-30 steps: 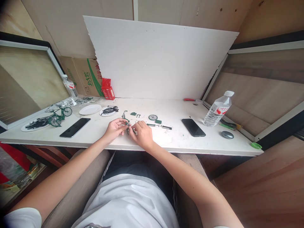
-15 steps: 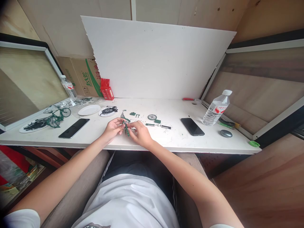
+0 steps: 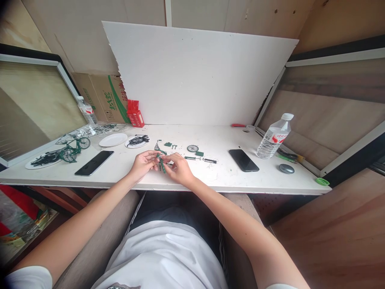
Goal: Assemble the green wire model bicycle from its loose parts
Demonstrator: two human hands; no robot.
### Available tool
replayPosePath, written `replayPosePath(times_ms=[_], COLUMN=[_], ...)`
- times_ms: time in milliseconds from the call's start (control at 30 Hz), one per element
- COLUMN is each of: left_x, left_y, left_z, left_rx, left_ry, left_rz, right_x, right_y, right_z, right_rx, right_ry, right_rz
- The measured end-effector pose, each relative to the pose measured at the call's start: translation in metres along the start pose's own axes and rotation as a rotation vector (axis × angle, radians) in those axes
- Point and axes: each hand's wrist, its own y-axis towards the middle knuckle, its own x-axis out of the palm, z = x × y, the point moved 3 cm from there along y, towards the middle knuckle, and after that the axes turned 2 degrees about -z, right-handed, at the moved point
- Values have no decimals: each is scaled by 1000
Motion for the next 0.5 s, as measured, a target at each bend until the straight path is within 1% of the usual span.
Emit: replayPosePath(times_ms=[167,400,500], left_x=[-1,-5,-4], left_y=[-1,2,4], left_z=[0,-3,-7], left_rx=[17,26,10], left_ry=[35,75,78], left_rz=[-1,134,125], right_x=[-2,-2,-2], right_y=[0,1,1], right_z=[-2,-4,-2], right_rx=[22,50,74], right_ry=[32,51,22], right_rz=[-14,4,5])
